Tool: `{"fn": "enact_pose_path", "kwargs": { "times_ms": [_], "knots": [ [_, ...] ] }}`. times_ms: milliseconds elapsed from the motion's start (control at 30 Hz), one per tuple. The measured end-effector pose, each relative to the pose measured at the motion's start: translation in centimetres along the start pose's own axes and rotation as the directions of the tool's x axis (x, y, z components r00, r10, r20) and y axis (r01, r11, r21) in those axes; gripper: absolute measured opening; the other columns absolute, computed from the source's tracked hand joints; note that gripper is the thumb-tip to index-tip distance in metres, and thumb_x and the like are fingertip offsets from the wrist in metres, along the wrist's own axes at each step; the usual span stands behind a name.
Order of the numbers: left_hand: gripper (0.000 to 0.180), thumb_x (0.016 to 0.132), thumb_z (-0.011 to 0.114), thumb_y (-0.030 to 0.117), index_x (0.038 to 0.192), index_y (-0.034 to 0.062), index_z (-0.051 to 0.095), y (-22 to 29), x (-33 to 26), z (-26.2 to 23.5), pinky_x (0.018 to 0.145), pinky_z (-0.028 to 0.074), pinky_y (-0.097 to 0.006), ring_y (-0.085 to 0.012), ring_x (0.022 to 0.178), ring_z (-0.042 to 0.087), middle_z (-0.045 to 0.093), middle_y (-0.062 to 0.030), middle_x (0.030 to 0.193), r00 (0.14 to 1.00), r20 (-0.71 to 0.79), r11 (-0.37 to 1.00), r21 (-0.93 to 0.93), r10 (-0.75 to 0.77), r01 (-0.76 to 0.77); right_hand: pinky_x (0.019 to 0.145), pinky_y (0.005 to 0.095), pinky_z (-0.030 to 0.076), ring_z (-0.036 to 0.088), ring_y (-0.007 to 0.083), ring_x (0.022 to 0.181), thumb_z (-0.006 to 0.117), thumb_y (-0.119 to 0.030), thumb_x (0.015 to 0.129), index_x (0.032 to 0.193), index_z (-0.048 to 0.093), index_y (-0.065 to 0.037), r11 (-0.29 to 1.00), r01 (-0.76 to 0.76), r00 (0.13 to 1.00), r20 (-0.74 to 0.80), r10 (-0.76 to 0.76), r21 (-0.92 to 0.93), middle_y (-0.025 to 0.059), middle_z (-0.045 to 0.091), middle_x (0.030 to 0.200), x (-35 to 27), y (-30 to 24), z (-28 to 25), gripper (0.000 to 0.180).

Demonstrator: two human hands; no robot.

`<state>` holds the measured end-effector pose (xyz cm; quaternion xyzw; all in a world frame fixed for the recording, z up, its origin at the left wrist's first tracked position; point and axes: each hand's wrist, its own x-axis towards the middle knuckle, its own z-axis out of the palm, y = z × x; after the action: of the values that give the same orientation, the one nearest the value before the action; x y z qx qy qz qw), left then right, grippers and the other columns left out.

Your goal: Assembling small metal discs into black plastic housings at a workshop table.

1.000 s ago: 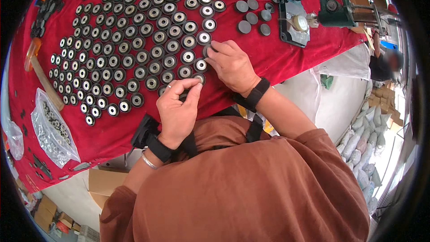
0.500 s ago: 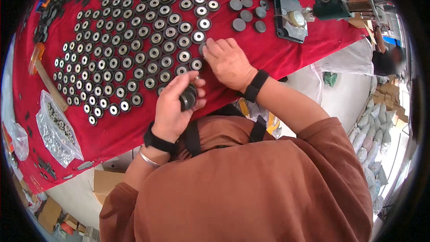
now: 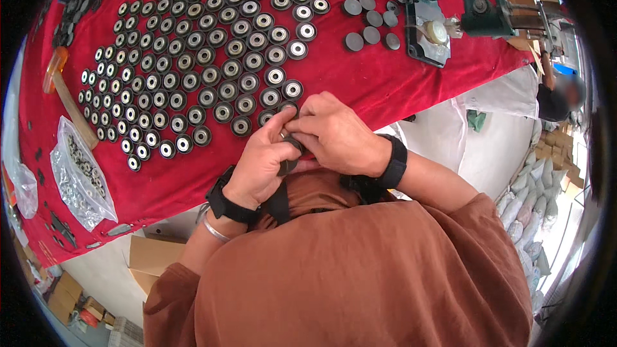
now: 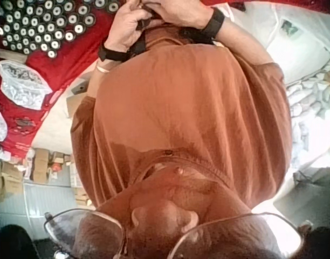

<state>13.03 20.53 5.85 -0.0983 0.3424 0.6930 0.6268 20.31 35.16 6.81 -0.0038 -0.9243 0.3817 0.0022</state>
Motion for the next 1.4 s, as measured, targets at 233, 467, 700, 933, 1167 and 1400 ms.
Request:
{"fn": "enact_pose_path", "kwargs": {
  "times_ms": [233,467,700,933,1167,1400],
  "knots": [
    [0.046,0.081,0.047,-0.005,0.126,-0.0013,0.039,-0.5,-0.6,-0.6,0.076,0.054,-0.033,-0.0191,0.098,0.056,0.051,-0.0120,0.114,0.999,-0.020,0.995,0.091,-0.034,0.036,0.061,0.0344,0.049,0.061,0.0297,0.066,0.059,-0.007,0.075,0.079,0.060,0.000,0.887,-0.359,0.932,0.167,0.323,0.291,0.0143,0.061,0.071,0.0,-1.7,-2.1,0.008],
    [0.020,0.087,0.056,0.013,0.104,0.0009,0.059,-0.5,-0.5,-1.8,0.060,0.051,-0.026,-0.0137,0.071,0.059,0.060,-0.0059,0.083,0.967,-0.253,0.991,0.124,-0.024,0.057,0.058,0.0316,0.049,0.061,0.0256,0.063,0.058,-0.002,0.076,0.086,0.058,0.000,0.943,-0.288,0.906,-0.270,0.325,0.166,0.0111,0.061,0.070,1.3,1.8,0.0,0.010],
    [0.020,0.087,0.055,0.013,0.103,0.0012,0.057,-0.7,-0.8,-2.1,0.061,0.050,-0.026,-0.0130,0.072,0.057,0.059,-0.0051,0.083,0.957,-0.289,0.996,0.085,-0.009,0.035,0.073,0.0352,0.046,0.055,0.0265,0.089,0.055,-0.010,0.070,0.103,0.055,0.001,0.878,0.143,0.965,-0.133,-0.226,-0.456,0.0140,0.055,0.102,0.9,3.8,1.9,0.034],
    [0.019,0.088,0.054,0.013,0.103,0.0019,0.057,-0.7,-0.8,-2.6,0.061,0.050,-0.026,-0.0125,0.072,0.057,0.059,-0.0044,0.083,0.950,-0.309,0.998,0.041,-0.036,0.051,0.079,0.0370,0.041,0.050,0.0270,0.097,0.052,-0.016,0.072,0.105,0.055,0.003,0.837,0.123,0.983,-0.048,-0.176,-0.533,0.0163,0.052,0.109,1.0,3.3,2.0,0.038],
    [0.019,0.088,0.054,0.013,0.103,0.0019,0.057,-0.8,-1.0,-2.8,0.060,0.050,-0.026,-0.0124,0.071,0.058,0.059,-0.0040,0.083,0.957,-0.288,0.998,0.031,-0.040,0.051,0.078,0.0366,0.039,0.050,0.0253,0.093,0.051,-0.019,0.072,0.104,0.057,0.003,0.724,0.179,0.976,0.025,-0.218,-0.667,0.0176,0.053,0.109,1.5,3.2,2.3,0.039],
    [0.023,0.088,0.052,0.011,0.108,0.0010,0.054,-0.3,-0.9,-2.5,0.066,0.051,-0.027,-0.0150,0.078,0.059,0.059,-0.0066,0.089,0.982,-0.174,0.994,-0.094,-0.073,0.058,0.076,0.0362,0.038,0.049,0.0250,0.091,0.050,-0.017,0.072,0.097,0.058,0.000,0.698,0.235,0.968,0.101,-0.229,-0.677,0.0138,0.054,0.100,2.0,3.4,2.6,0.031]
  ]
}}
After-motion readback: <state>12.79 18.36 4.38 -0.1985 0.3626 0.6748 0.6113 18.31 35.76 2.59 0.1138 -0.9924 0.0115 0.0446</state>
